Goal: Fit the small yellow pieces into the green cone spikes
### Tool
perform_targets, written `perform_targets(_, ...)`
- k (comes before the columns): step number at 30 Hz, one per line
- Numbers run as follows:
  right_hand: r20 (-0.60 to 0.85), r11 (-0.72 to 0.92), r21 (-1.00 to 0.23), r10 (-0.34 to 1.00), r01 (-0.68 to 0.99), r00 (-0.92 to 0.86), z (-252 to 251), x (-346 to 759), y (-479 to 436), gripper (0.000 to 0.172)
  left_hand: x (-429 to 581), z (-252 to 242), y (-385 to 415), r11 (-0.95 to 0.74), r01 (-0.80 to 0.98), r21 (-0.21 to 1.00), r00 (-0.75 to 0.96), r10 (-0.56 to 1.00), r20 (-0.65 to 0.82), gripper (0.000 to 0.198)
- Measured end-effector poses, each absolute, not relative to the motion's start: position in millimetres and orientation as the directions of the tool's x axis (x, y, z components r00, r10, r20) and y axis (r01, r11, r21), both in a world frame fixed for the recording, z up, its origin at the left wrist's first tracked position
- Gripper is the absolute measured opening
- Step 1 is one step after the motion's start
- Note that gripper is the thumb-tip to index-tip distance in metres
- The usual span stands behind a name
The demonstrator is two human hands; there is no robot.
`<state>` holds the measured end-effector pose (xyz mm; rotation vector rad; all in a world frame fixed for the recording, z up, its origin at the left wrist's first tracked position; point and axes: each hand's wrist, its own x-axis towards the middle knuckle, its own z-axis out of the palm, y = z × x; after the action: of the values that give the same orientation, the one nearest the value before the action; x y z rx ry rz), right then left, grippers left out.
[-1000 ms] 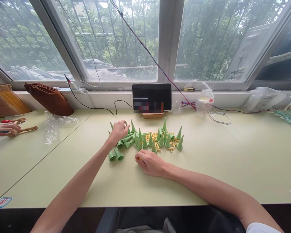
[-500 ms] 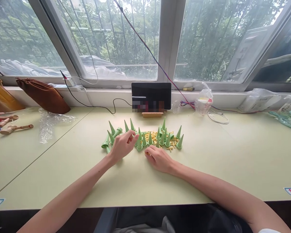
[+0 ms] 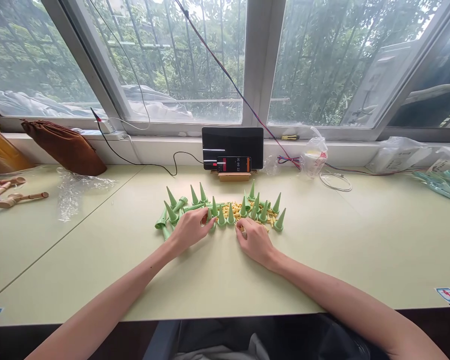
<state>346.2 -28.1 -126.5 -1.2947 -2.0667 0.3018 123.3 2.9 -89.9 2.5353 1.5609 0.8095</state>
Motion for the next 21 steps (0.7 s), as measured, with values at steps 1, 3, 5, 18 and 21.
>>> perform_targets(1,0.419,0.471,-0.513,0.867,0.718,-0.270,-127,347,-28,0.011,123,-89,3,-0.481,0.817,0.318,0.345,0.850,0.399,0.032)
perform_targets(3,0.428,0.457,-0.507,0.870,0.731,-0.247,-127,348,-27,0.011,121,-88,3,-0.471,0.819,0.328,0.333,0.856,0.396,0.031)
perform_targets(5,0.438,0.443,-0.505,0.871,0.741,-0.222,-127,349,-26,0.011,120,-88,3,-0.464,0.822,0.330,0.325,0.858,0.397,0.029)
perform_targets(18,0.481,0.535,-0.519,0.827,0.667,-0.290,-129,351,-24,0.010,111,-87,3,-0.329,0.890,0.318,0.176,0.888,0.426,0.006)
perform_targets(21,0.508,0.610,-0.515,0.783,0.602,-0.359,-130,348,-22,0.010,112,-85,1,-0.314,0.889,0.332,0.143,0.881,0.450,0.012)
